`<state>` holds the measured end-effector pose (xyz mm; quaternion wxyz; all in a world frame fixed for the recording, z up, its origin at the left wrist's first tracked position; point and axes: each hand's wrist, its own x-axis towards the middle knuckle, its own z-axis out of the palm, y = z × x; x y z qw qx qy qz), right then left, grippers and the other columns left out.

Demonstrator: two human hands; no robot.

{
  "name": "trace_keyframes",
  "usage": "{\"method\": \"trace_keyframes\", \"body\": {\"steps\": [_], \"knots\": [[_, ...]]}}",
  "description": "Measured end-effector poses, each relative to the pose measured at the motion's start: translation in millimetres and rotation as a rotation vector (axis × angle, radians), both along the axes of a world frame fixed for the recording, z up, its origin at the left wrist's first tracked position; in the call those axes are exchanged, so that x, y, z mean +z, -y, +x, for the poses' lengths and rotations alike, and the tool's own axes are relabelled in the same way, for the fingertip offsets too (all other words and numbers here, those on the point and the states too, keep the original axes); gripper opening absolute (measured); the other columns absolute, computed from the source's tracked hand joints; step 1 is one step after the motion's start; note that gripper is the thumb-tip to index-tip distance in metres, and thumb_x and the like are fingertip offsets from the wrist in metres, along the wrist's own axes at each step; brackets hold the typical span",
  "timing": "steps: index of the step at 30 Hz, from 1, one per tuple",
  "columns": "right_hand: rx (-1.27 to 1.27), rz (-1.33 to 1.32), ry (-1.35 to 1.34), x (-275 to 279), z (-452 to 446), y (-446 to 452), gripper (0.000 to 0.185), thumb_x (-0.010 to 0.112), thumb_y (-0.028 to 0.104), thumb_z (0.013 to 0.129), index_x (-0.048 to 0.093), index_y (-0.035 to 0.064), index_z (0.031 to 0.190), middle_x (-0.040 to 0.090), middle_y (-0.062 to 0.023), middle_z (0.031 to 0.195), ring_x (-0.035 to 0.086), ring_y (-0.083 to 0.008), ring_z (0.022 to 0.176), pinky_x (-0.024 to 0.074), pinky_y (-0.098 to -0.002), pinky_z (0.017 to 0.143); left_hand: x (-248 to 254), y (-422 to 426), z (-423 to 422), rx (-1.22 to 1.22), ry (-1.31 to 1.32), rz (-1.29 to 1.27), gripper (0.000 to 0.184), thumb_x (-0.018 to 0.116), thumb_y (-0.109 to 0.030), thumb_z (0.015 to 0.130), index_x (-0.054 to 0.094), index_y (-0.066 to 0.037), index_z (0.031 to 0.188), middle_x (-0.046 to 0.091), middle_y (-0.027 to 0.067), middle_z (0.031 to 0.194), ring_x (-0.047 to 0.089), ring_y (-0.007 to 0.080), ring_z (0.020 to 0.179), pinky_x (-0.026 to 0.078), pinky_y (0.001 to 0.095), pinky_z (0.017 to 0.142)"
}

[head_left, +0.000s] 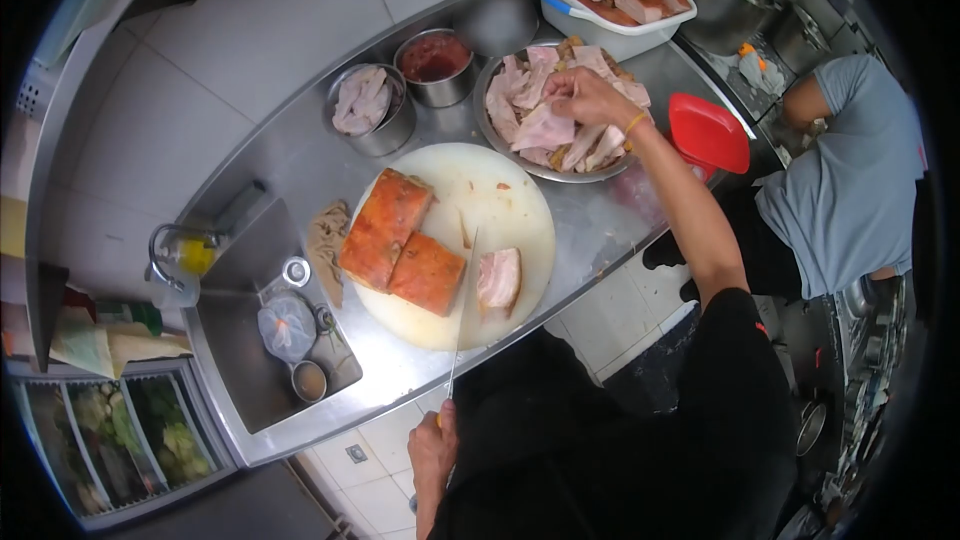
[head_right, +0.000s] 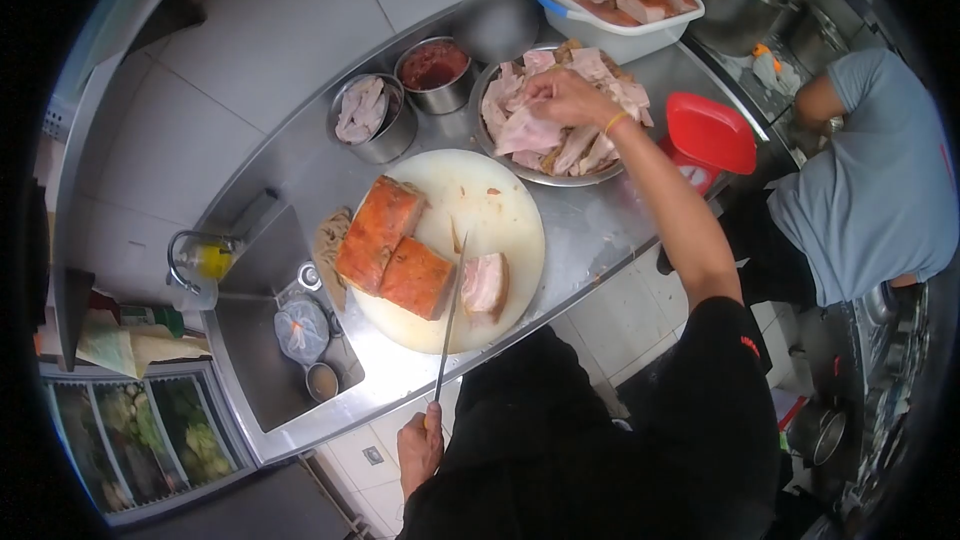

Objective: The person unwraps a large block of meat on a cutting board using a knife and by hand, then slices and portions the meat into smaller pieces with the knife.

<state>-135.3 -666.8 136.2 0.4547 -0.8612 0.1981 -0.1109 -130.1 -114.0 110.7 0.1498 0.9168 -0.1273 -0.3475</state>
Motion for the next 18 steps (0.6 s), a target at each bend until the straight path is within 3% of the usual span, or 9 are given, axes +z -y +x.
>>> {"method": "trace_keyframes", "body": {"steps": [3,6,9,12,14,16,18], "knots": [[-0.057,-0.113,-0.095,-26.8,7.8,38.6,0.022,0.068,0.011,0.078,0.072,-0.0002,0.097,0.072,-0.0083,0.084,0.068,-0.0183,0.081,0.0546,-0.0324,0.077,-1.6,3.6,1.8,0.005,-0.007,-0.010,0.067,0.044,-0.054,0.103,0.067,0.007,0.085,0.066,0.0354,0.081,0.064,0.0540,0.084,0.050,0.0557,0.077],[-0.176,-0.560,-0.294,-44.9,9.9,29.6,0.031,0.071,0.012,0.076,0.071,0.0022,0.105,0.071,-0.0132,0.099,0.069,-0.0296,0.094,0.0550,-0.0397,0.087,-5.9,3.3,4.1,-0.014,0.026,-0.041,0.067,0.044,-0.053,0.103,0.067,0.007,0.083,0.065,0.0357,0.079,0.064,0.0545,0.082,0.050,0.0556,0.075],[-0.394,-0.675,-0.122,-53.5,3.5,7.3,0.045,0.074,0.013,0.073,0.068,0.0055,0.116,0.066,-0.0162,0.118,0.063,-0.0380,0.109,0.0510,-0.0456,0.097,-10.5,0.0,4.0,-0.030,0.051,-0.072,0.067,0.044,-0.053,0.104,0.066,0.006,0.081,0.064,0.0355,0.078,0.064,0.0546,0.080,0.050,0.0555,0.074],[-0.241,-0.733,0.001,-28.6,-8.0,-46.2,0.056,0.076,0.010,0.068,0.064,0.0040,0.123,0.060,-0.0170,0.128,0.056,-0.0373,0.122,0.0469,-0.0439,0.102,-10.4,-2.7,1.6,-0.015,0.041,-0.089,0.068,0.044,-0.054,0.104,0.066,0.006,0.080,0.064,0.0348,0.077,0.064,0.0542,0.078,0.050,0.0550,0.073],[0.283,-0.413,0.033,-16.2,-11.7,-93.7,0.059,0.077,0.009,0.065,0.064,0.0064,0.122,0.059,-0.0156,0.132,0.051,-0.0354,0.130,0.0431,-0.0450,0.107,-9.3,-2.8,0.5,0.004,0.025,-0.093,0.068,0.043,-0.054,0.104,0.065,0.006,0.080,0.065,0.0343,0.076,0.064,0.0536,0.077,0.050,0.0545,0.072],[0.545,-0.306,0.004,-24.3,-17.6,-149.7,0.061,0.079,0.009,0.063,0.065,0.0079,0.122,0.059,-0.0144,0.132,0.050,-0.0339,0.131,0.0434,-0.0439,0.105,-8.3,-3.2,1.1,0.012,0.012,-0.098,0.069,0.043,-0.055,0.104,0.065,0.006,0.080,0.065,0.0338,0.076,0.064,0.0531,0.076,0.050,0.0541,0.072],[0.731,-0.455,0.040,-49.2,-18.3,-188.2,0.061,0.079,0.007,0.061,0.066,0.0088,0.120,0.062,-0.0120,0.130,0.050,-0.0318,0.132,0.0448,-0.0428,0.100,-10.2,-5.8,1.7,0.013,0.031,-0.105,0.069,0.043,-0.055,0.104,0.065,0.006,0.081,0.065,0.0325,0.075,0.064,0.0514,0.077,0.050,0.0534,0.072]]}}
